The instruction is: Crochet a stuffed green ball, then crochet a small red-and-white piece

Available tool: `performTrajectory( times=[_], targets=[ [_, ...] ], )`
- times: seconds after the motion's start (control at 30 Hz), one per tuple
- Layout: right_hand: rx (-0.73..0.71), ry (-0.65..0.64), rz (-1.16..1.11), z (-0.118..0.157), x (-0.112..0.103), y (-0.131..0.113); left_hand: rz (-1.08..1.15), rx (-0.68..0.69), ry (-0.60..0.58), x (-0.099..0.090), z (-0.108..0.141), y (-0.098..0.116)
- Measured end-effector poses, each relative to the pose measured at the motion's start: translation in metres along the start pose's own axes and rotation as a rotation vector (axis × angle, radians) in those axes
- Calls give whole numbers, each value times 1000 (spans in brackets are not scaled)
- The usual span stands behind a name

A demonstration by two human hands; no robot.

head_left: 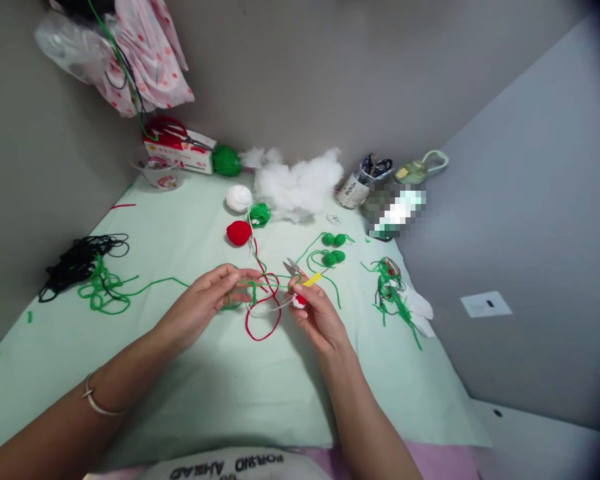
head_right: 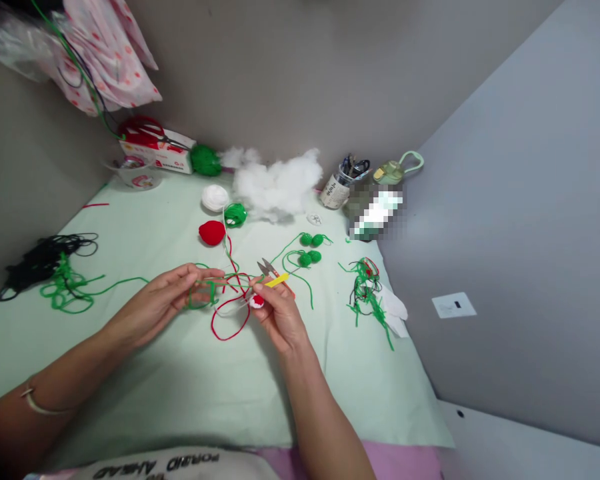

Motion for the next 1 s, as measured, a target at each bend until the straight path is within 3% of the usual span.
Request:
performTrajectory(
  times=[0.2, 0.57, 1.0],
  targets=[
    [-7, -2, -3, 0, 0, -1, 53, 5, -46, 19, -4, -2],
    [-16, -19, -2, 2, 6, -4, 25, -12, -129, 23, -11, -17],
    [-22, 4, -8, 4, 2, -8, -202, -61, -175, 23, -14, -32]
  ],
)
Point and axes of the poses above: each hand's wrist, its own z-axis away from the middle knuckle, its own x-axis out of the palm, y = z × x, the point moved 7 cm from there along -z, towards the middle knuckle, and after that the axes turned 11 degrees about -y, right-handed, at the moved point
